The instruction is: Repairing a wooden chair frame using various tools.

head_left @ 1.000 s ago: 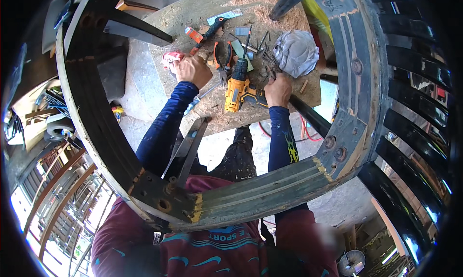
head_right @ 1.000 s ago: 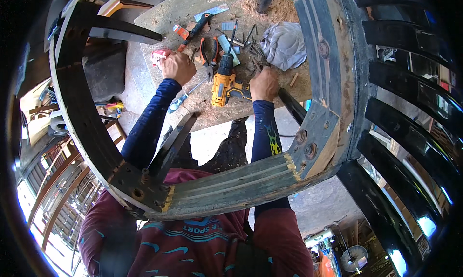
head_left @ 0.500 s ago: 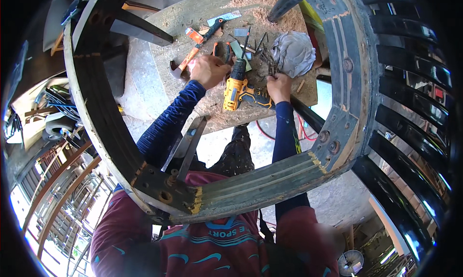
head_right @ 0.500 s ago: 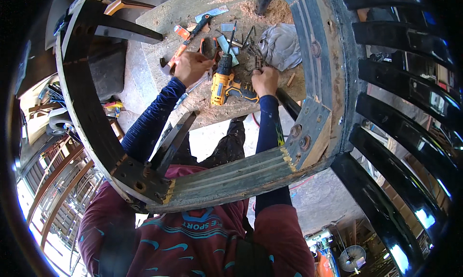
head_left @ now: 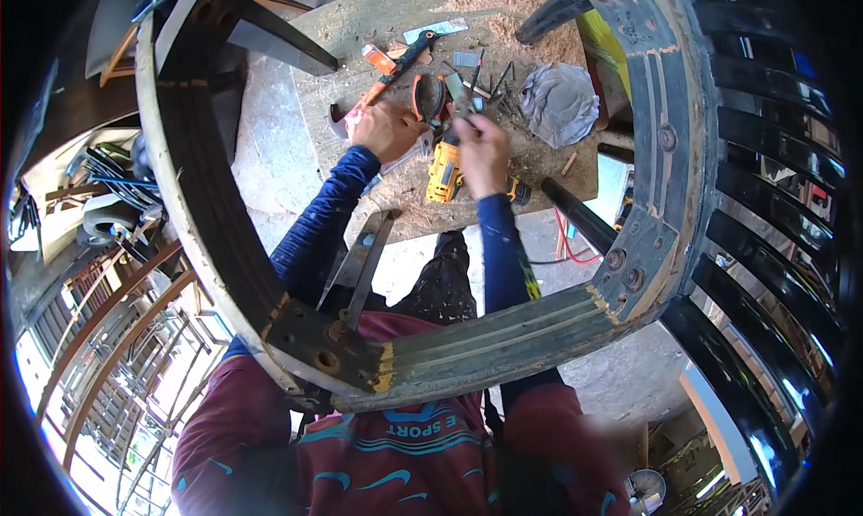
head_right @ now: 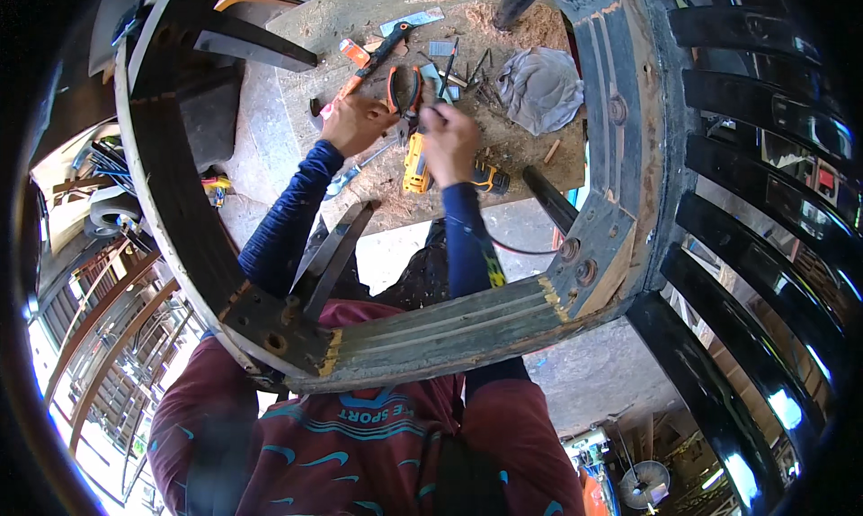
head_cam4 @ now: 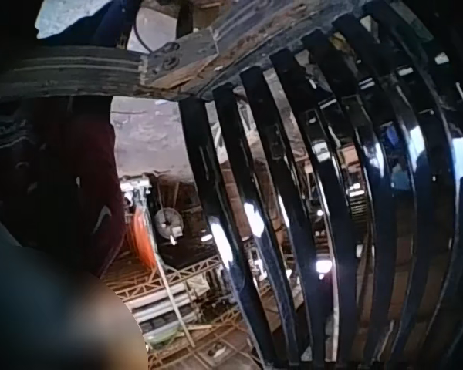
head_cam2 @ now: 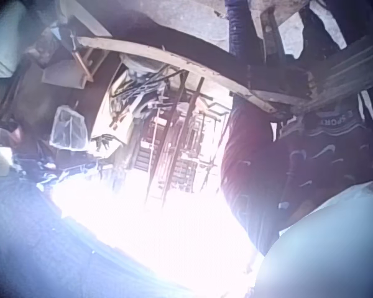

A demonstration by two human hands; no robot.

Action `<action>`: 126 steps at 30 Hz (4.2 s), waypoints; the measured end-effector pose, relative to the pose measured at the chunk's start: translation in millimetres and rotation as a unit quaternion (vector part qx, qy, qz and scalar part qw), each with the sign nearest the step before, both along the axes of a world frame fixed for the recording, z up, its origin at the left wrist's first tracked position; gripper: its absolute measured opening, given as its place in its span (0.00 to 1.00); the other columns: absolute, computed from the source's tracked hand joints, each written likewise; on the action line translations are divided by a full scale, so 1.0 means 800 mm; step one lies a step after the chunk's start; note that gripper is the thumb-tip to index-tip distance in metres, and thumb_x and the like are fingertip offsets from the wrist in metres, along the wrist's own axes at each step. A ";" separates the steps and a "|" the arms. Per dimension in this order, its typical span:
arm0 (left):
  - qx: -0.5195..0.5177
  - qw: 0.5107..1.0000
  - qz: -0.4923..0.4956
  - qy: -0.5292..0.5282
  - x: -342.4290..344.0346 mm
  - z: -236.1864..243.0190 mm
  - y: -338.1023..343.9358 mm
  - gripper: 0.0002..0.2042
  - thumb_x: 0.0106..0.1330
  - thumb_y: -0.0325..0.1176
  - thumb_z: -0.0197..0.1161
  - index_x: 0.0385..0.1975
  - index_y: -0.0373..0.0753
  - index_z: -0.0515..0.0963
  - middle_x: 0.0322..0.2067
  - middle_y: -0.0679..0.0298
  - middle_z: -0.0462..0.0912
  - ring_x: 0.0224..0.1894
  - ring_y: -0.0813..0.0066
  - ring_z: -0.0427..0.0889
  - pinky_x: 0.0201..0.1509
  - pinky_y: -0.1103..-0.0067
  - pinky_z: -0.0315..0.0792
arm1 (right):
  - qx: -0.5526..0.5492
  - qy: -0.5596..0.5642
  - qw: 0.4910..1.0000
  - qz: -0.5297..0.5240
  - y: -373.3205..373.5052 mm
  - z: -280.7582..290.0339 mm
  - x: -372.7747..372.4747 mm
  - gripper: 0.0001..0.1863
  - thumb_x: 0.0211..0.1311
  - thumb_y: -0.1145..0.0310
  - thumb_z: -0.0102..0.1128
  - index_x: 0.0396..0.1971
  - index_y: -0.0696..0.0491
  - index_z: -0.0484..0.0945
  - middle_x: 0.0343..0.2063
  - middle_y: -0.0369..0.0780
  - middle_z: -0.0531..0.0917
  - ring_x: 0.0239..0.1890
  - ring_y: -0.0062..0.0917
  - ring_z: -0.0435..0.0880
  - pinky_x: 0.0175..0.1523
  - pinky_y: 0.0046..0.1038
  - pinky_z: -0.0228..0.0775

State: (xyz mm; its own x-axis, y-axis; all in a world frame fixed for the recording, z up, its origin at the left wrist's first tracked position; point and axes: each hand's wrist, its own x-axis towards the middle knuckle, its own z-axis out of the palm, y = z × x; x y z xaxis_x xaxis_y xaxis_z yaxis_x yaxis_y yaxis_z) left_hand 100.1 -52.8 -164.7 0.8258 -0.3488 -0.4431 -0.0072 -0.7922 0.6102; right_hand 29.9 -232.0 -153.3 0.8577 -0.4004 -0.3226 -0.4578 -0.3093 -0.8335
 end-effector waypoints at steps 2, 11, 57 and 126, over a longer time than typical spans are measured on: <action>-0.162 0.985 -0.003 0.057 0.011 0.013 0.023 0.15 0.68 0.41 0.63 0.37 0.33 0.86 0.30 0.60 0.88 0.31 0.74 0.86 0.42 0.77 0.79 | -0.125 0.004 0.992 -0.015 -0.037 -0.002 -0.021 0.13 0.58 0.62 0.65 0.31 0.58 0.84 0.27 0.50 0.84 0.32 0.42 0.83 0.40 0.40 0.73; -0.572 0.764 0.118 0.276 -0.045 0.141 0.189 0.21 0.78 0.40 0.46 0.59 0.26 0.70 0.45 0.51 0.84 0.37 0.67 0.84 0.45 0.79 0.76 | -0.402 0.070 0.906 0.111 -0.139 -0.097 -0.038 0.08 0.58 0.64 0.63 0.29 0.53 0.83 0.32 0.49 0.84 0.39 0.47 0.83 0.43 0.47 0.73; -0.326 0.796 0.482 0.167 -0.200 0.350 0.129 0.28 0.72 0.53 0.56 0.50 0.28 0.76 0.44 0.52 0.85 0.45 0.67 0.85 0.56 0.75 0.76 | 0.503 -0.040 0.793 0.342 0.066 0.220 -0.067 0.06 0.67 0.74 0.63 0.39 0.60 0.84 0.30 0.36 0.85 0.34 0.14 0.80 0.41 0.20 0.73; -0.287 0.827 0.459 0.150 -0.192 0.371 0.106 0.29 0.67 0.55 0.58 0.42 0.26 0.80 0.34 0.58 0.86 0.34 0.75 0.83 0.41 0.80 0.76 | 0.321 -0.315 0.706 0.547 0.077 0.212 -0.027 0.16 0.61 0.72 0.61 0.49 0.56 0.81 0.46 0.48 0.83 0.42 0.39 0.86 0.44 0.33 0.79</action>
